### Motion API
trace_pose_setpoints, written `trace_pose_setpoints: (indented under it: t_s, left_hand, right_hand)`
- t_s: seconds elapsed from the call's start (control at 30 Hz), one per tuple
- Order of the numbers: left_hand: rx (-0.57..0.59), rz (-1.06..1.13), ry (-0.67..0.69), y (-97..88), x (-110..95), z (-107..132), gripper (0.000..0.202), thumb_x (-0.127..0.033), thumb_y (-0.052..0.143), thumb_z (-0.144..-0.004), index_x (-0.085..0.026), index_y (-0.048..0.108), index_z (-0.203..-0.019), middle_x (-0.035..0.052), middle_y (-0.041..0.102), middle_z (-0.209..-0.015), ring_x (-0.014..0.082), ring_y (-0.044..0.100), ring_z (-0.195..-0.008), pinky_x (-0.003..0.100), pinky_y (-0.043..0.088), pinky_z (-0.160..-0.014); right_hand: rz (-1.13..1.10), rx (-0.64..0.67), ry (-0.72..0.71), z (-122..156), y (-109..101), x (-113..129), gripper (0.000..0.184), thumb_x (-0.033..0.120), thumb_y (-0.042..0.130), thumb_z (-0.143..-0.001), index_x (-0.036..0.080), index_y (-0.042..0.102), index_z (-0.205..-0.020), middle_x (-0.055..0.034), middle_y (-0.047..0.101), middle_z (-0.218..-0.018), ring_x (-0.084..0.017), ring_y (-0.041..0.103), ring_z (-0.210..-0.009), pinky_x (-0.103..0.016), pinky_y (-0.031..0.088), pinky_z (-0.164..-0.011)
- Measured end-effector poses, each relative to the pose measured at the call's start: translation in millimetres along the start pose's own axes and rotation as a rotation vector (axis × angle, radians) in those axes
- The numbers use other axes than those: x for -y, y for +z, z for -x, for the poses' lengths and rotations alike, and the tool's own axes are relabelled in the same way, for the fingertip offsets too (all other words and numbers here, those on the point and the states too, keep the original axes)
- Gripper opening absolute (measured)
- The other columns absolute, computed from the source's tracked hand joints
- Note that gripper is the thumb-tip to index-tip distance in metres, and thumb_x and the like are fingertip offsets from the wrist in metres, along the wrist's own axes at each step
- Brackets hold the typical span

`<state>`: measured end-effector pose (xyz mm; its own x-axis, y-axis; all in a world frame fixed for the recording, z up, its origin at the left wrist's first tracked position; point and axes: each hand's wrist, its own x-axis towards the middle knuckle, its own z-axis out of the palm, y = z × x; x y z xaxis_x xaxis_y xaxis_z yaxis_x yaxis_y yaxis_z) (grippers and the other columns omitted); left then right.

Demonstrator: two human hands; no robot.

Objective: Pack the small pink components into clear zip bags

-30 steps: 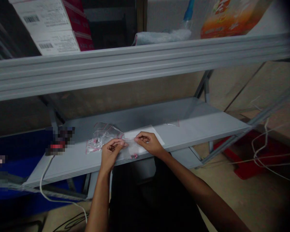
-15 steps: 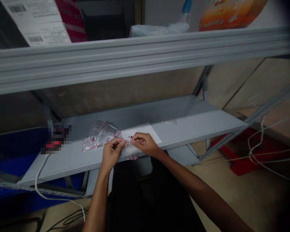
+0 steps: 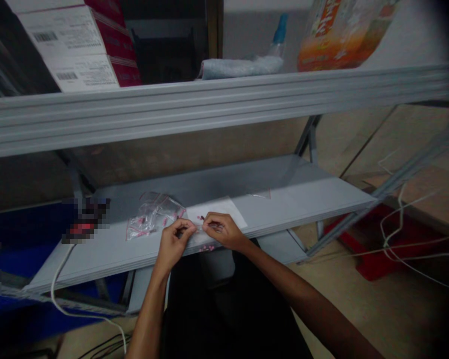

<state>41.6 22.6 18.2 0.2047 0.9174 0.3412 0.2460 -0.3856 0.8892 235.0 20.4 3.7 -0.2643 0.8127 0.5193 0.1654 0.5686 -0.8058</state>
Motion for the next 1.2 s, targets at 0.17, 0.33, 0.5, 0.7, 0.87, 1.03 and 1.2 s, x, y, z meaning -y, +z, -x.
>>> trace_pose_setpoints:
  t_s: [0.17, 0.33, 0.5, 0.7, 0.87, 1.03, 1.2]
  left_hand:
    - [0.068, -0.025, -0.006, -0.8, -5.1, 1.4, 0.016, -0.033, 0.072, -0.079, -0.018, 0.072, -0.085, 0.0049, 0.071, -0.084, 0.0183, 0.063, -0.078, 0.027, 0.046, -0.074]
    - [0.021, -0.024, 0.025, -2.5, -6.4, 2.0, 0.015, -0.033, 0.071, -0.080, -0.018, 0.072, -0.080, 0.0044, 0.071, -0.079, 0.0183, 0.062, -0.076, 0.027, 0.046, -0.073]
    - [0.091, -0.039, 0.032, -3.3, -7.1, 2.5, 0.016, -0.034, 0.070, -0.081, -0.018, 0.073, -0.085, 0.0059, 0.072, -0.085, 0.0195, 0.063, -0.079, 0.028, 0.046, -0.073]
    - [0.094, -0.054, 0.039, -6.9, -7.9, 2.2, 0.017, -0.035, 0.070, -0.081, -0.018, 0.074, -0.081, 0.0056, 0.072, -0.078, 0.0203, 0.064, -0.076, 0.029, 0.047, -0.072]
    - [0.086, -0.052, 0.004, -3.6, -5.1, -0.3, 0.016, -0.035, 0.072, -0.079, -0.019, 0.075, -0.083, 0.0055, 0.074, -0.082, 0.0202, 0.065, -0.078, 0.029, 0.048, -0.074]
    - [-0.039, 0.027, -0.058, -0.3, 0.2, -1.0, 0.017, -0.034, 0.075, -0.076, -0.018, 0.072, -0.074, 0.0046, 0.072, -0.073, 0.0186, 0.065, -0.070, 0.028, 0.048, -0.069]
    - [0.008, 0.062, -0.057, -1.1, -1.5, 0.0, 0.018, -0.035, 0.075, -0.076, -0.017, 0.073, -0.081, 0.0053, 0.072, -0.077, 0.0185, 0.065, -0.072, 0.028, 0.049, -0.070]
  right_hand:
    - [-0.041, 0.022, -0.003, 1.0, 0.2, 0.2, 0.016, 0.029, 0.060, -0.088, 0.016, 0.065, -0.079, -0.0001, 0.058, -0.073, -0.011, 0.049, -0.064, -0.023, 0.034, -0.057]
    - [0.026, 0.040, 0.003, 0.1, 1.8, 0.3, 0.017, 0.032, 0.061, -0.088, 0.017, 0.065, -0.083, -0.0001, 0.058, -0.074, -0.011, 0.046, -0.062, -0.023, 0.033, -0.056]
    - [-0.009, 0.065, -0.039, -0.6, 0.4, 2.7, 0.021, 0.034, 0.059, -0.090, 0.017, 0.065, -0.080, -0.0015, 0.059, -0.077, -0.013, 0.050, -0.068, -0.023, 0.036, -0.060]
    - [0.022, 0.048, 0.001, -2.0, 2.4, 2.6, 0.019, 0.034, 0.060, -0.090, 0.017, 0.066, -0.083, 0.0001, 0.058, -0.073, -0.011, 0.044, -0.060, -0.023, 0.032, -0.055]
    - [-0.055, 0.028, -0.025, -2.8, 0.0, 4.9, 0.023, 0.035, 0.058, -0.091, 0.017, 0.066, -0.078, -0.0025, 0.060, -0.076, -0.014, 0.053, -0.070, -0.025, 0.039, -0.063]
    - [-0.102, -0.045, 0.104, -1.0, -0.6, -2.0, 0.024, 0.040, 0.062, -0.088, 0.017, 0.067, -0.083, -0.0034, 0.063, -0.079, -0.013, 0.054, -0.068, -0.024, 0.041, -0.060]
    - [-0.136, -0.107, 0.093, 1.1, -4.1, -3.5, 0.027, 0.042, 0.063, -0.087, 0.016, 0.069, -0.081, -0.0043, 0.063, -0.080, -0.014, 0.057, -0.071, -0.024, 0.042, -0.059]
